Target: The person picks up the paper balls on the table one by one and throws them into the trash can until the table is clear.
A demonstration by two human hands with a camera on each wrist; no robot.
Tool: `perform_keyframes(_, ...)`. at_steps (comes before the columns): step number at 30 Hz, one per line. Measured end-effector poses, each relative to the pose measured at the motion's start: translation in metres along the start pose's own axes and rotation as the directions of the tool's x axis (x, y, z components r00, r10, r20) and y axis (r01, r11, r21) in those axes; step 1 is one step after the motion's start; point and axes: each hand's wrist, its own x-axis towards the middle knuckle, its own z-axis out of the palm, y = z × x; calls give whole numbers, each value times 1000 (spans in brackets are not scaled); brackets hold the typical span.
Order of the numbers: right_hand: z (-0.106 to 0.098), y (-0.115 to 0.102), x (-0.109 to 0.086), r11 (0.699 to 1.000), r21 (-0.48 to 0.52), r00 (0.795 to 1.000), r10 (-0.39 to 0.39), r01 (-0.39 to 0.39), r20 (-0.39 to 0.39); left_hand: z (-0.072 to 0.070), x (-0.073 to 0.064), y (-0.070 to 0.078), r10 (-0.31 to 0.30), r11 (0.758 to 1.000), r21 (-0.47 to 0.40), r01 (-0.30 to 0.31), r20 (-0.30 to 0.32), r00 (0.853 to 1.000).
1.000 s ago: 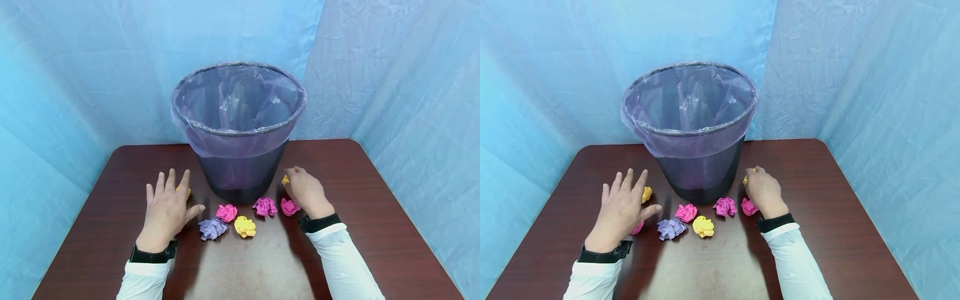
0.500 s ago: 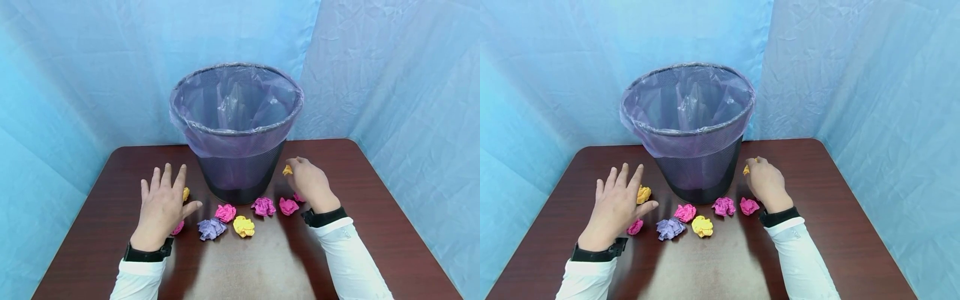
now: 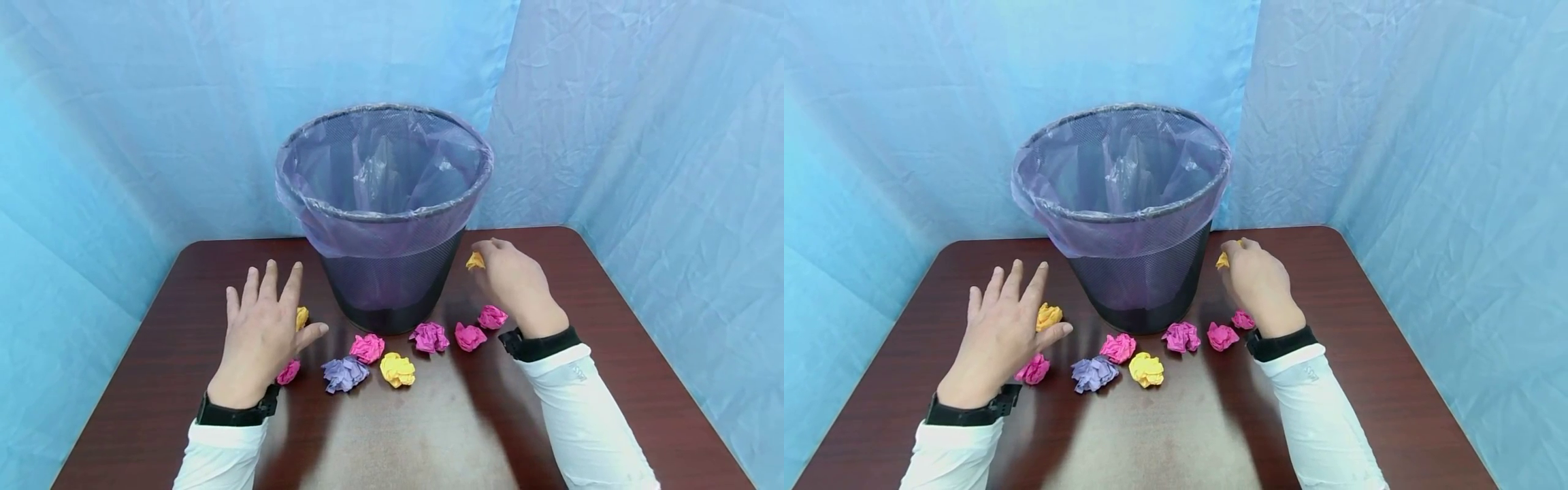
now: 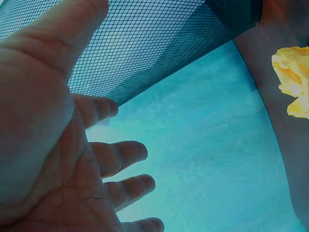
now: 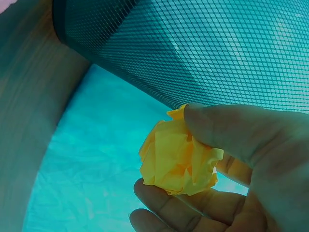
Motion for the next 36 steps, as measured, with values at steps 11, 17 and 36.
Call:
perform_keyframes(11, -20, -2, 5, 1000, -20, 1000, 0, 0, -29, -7, 0, 1, 28, 1000, 11, -27, -54, 998)
perform_keyframes(17, -35, -3, 6, 1000, -24, 999, -9, 8, -42, -11, 0, 1, 40, 999, 5, -40, -84, 996)
perform_keyframes(36, -78, -10, 16, 997, -49, 987, -59, 52, -151, -20, -1, 4, 52, 999, -10, -53, -109, 993)
